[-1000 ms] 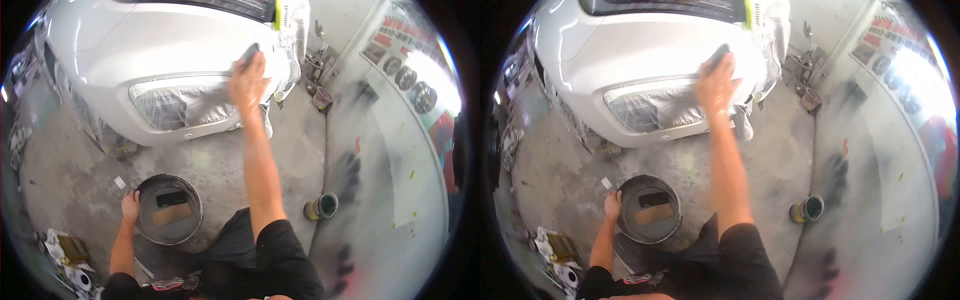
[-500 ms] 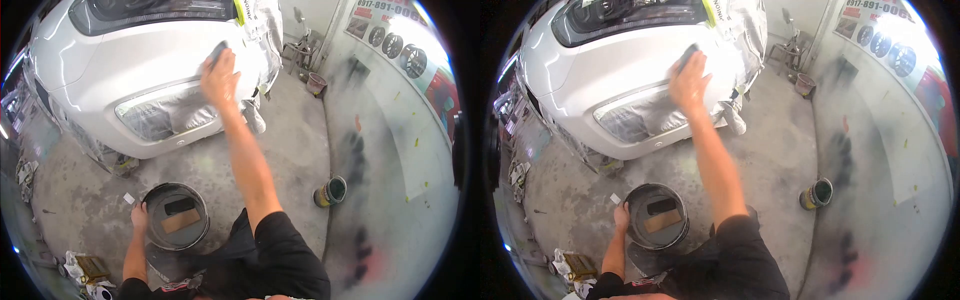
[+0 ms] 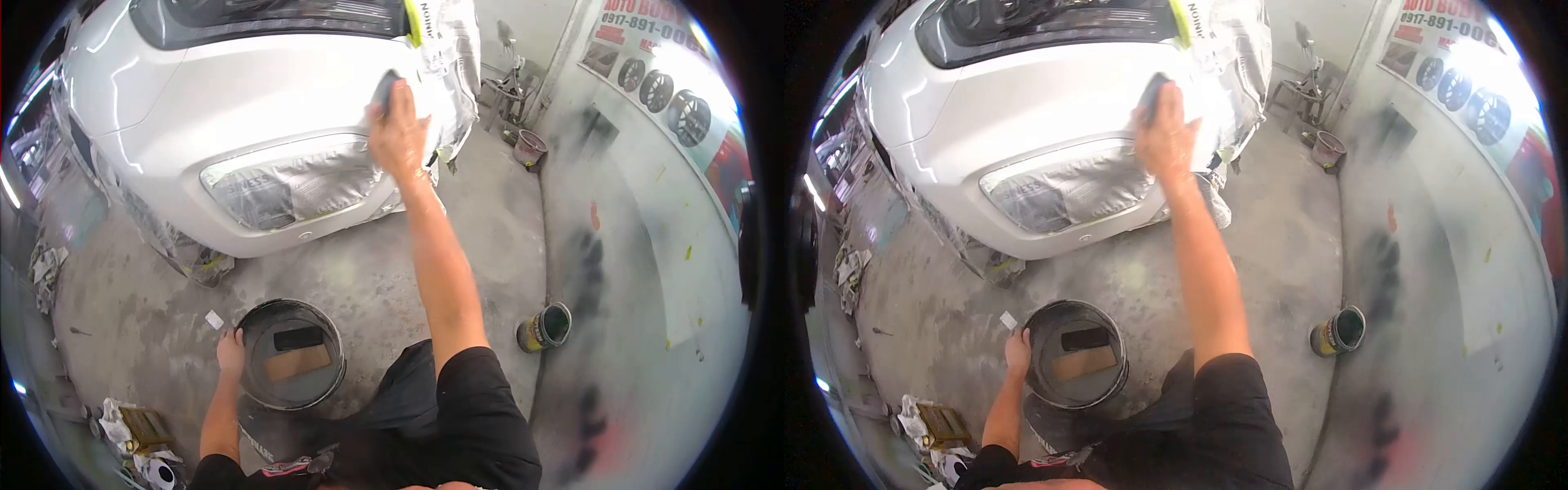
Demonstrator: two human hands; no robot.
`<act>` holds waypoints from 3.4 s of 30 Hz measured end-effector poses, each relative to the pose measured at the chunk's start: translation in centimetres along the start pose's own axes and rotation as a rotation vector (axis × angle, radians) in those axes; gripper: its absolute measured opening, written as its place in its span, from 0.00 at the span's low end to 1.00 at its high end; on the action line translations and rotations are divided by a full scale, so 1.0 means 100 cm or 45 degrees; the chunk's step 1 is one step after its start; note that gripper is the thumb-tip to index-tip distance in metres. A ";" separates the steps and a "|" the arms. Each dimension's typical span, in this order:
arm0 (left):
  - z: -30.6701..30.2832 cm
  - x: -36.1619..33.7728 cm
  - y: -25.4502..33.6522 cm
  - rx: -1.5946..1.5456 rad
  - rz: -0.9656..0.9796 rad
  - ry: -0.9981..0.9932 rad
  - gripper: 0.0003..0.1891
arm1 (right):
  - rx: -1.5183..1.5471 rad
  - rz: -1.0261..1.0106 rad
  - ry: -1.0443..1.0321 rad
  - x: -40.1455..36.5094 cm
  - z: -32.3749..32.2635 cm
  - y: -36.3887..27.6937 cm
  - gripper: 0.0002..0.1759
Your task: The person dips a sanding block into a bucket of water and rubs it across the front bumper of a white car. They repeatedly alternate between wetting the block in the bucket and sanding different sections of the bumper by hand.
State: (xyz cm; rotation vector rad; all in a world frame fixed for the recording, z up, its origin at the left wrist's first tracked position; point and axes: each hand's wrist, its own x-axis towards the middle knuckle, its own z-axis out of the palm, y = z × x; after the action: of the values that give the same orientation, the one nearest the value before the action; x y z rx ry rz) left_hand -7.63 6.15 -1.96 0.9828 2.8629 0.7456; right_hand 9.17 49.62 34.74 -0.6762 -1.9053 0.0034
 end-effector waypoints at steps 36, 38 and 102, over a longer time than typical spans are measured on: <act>0.000 -0.008 -0.005 -0.152 -0.161 0.009 0.17 | 0.143 -1.200 -0.475 -0.028 0.027 -0.212 0.40; -0.003 -0.006 0.001 -0.173 -0.169 0.016 0.18 | 0.132 -1.232 -0.423 -0.018 0.026 -0.216 0.41; 0.011 0.007 -0.007 -0.003 -0.004 -0.012 0.18 | 0.139 0.263 0.113 -0.042 0.002 0.043 0.36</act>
State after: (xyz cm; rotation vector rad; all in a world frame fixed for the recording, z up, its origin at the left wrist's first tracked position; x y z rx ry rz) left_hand -8.42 6.56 -3.14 0.9784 2.8540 0.7420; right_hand 12.10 51.43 29.77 -0.7827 -1.7304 0.2039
